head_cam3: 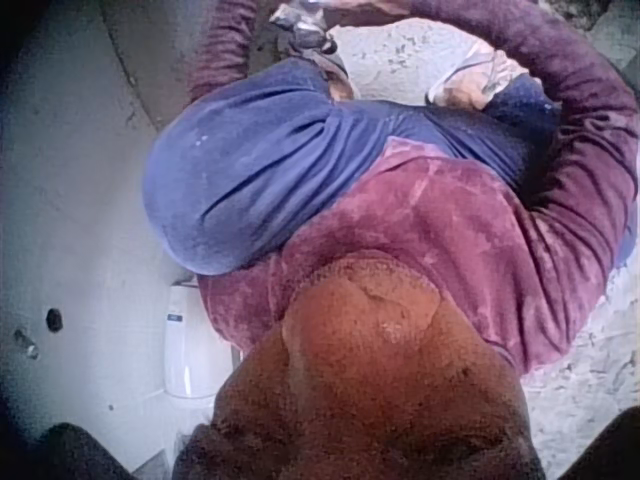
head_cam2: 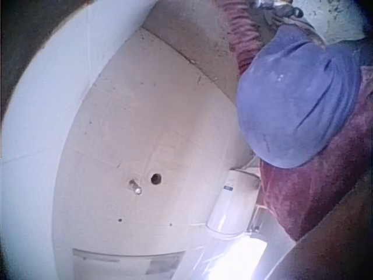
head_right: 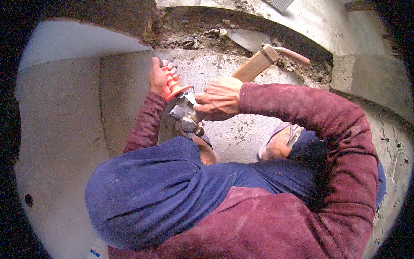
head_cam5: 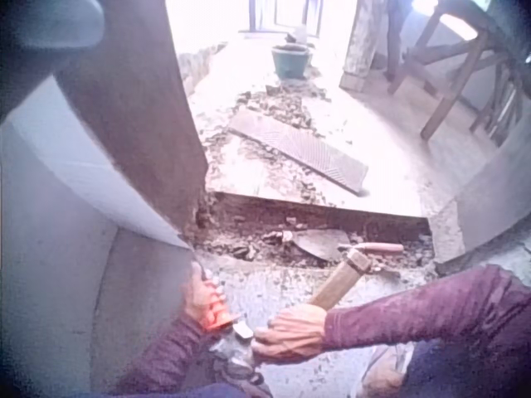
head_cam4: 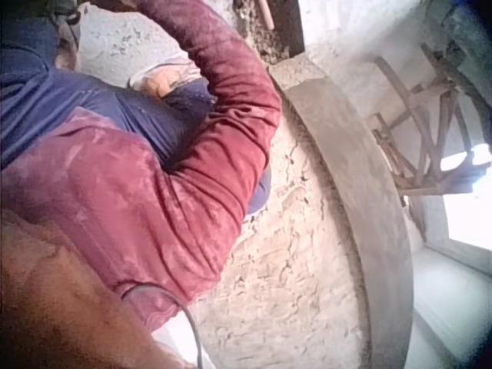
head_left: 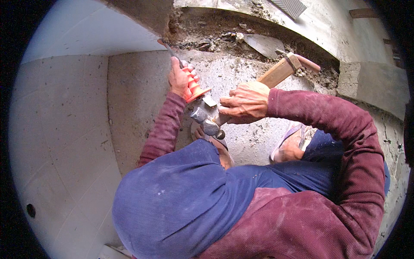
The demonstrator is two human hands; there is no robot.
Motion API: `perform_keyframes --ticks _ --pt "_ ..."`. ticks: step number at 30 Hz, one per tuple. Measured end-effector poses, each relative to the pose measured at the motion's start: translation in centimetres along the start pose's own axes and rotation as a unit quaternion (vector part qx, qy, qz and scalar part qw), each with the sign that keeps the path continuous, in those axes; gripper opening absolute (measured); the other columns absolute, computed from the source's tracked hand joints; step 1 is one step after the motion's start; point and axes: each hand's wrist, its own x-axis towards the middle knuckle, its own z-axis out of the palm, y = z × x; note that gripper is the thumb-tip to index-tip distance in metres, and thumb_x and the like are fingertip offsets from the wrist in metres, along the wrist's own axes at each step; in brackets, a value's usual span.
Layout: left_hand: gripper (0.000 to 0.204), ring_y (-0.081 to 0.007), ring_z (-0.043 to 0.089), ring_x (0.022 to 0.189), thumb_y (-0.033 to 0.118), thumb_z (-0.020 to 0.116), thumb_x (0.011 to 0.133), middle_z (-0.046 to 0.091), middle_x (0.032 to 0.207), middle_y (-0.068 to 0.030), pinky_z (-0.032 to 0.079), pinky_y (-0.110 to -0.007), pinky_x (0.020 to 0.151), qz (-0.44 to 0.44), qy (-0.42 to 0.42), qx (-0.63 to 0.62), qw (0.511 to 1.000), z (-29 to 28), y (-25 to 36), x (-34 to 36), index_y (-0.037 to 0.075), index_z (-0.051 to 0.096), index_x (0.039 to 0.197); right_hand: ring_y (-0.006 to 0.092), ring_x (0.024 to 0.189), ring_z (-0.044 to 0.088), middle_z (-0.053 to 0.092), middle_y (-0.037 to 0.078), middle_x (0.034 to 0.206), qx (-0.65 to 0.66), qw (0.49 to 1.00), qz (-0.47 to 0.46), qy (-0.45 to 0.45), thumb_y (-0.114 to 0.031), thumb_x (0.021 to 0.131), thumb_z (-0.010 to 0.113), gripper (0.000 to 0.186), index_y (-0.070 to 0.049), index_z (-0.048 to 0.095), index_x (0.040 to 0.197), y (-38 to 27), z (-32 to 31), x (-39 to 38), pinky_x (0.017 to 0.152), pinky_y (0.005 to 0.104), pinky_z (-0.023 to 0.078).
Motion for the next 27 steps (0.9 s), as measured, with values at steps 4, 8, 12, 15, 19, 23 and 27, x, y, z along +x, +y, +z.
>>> perform_keyframes --ticks 4,8,12,15,19,23,27 --pt "0.050 -0.0149 0.045 0.055 0.061 0.040 0.093 0.045 0.068 -0.0026 0.041 -0.031 0.047 -0.003 -0.017 -0.015 1.000 -1.1 -0.7 1.4 0.012 0.041 0.083 0.0266 0.061 0.060 0.054 0.008 0.080 -0.010 1.000 0.000 -0.004 -0.030 0.082 0.057 0.024 -0.012 0.051 0.097 0.3 0.3 -0.6 0.049 0.0419 0.047" --pt "0.049 -0.0146 0.044 0.054 0.059 0.038 0.094 0.044 0.067 -0.0019 0.040 -0.031 0.047 -0.008 -0.017 -0.016 1.000 -1.1 -0.8 1.5 0.012 0.041 0.083 0.0249 0.067 0.060 0.052 0.008 0.083 -0.037 0.999 -0.002 -0.016 -0.032 0.083 0.058 0.029 -0.010 0.051 0.101 0.7 0.5 -1.1 0.051 0.0402 0.048" --pt "0.048 -0.0145 0.044 0.054 0.058 0.037 0.096 0.043 0.066 -0.0017 0.040 -0.031 0.047 0.000 -0.053 -0.045 0.998 -1.3 -1.0 1.9 0.012 0.041 0.083 0.0236 0.066 0.061 0.052 0.007 0.081 -0.040 0.998 -0.006 -0.041 -0.032 0.084 0.058 0.029 -0.009 0.053 0.101 0.3 -0.5 -1.0 0.050 0.0391 0.050" --pt "0.047 -0.0145 0.043 0.054 0.057 0.037 0.096 0.043 0.067 -0.0016 0.040 -0.031 0.047 -0.009 -0.050 -0.046 0.998 -1.5 -0.6 1.7 0.012 0.041 0.082 0.0231 0.063 0.062 0.052 0.007 0.079 0.012 0.983 0.011 -0.184 -0.031 0.085 0.057 0.026 -0.010 0.054 0.098 -0.6 -1.8 -0.4 0.048 0.0389 0.050" --pt "0.047 -0.0144 0.042 0.054 0.056 0.036 0.097 0.043 0.068 -0.0017 0.040 -0.030 0.047 -0.036 -0.051 -0.056 0.996 -1.1 -0.1 2.1 0.012 0.040 0.082 0.0250 0.063 0.063 0.053 0.009 0.079 -0.015 0.999 -0.039 0.011 -0.032 0.083 0.060 0.025 -0.011 0.052 0.092 1.8 -0.6 -0.7 0.048 0.0417 0.050" --pt "0.045 -0.0145 0.042 0.055 0.055 0.036 0.097 0.043 0.069 -0.0025 0.040 -0.029 0.047 -0.048 -0.073 -0.062 0.994 -0.5 2.3 3.6 0.012 0.040 0.084 0.0284 0.062 0.061 0.052 0.010 0.079 0.028 0.998 0.039 -0.030 -0.034 0.082 0.062 0.028 -0.010 0.051 0.094 2.0 -1.4 -0.9 0.049 0.0439 0.048" --pt "0.044 -0.0148 0.043 0.056 0.055 0.037 0.097 0.044 0.071 -0.0035 0.040 -0.029 0.046 -0.047 -0.058 -0.062 0.995 0.1 2.0 2.4 0.012 0.040 0.085 0.0251 0.062 0.061 0.052 0.008 0.082 0.011 0.992 -0.053 -0.113 -0.032 0.081 0.060 0.027 -0.009 0.052 0.094 -0.1 -2.8 -1.0 0.050 0.0402 0.050"
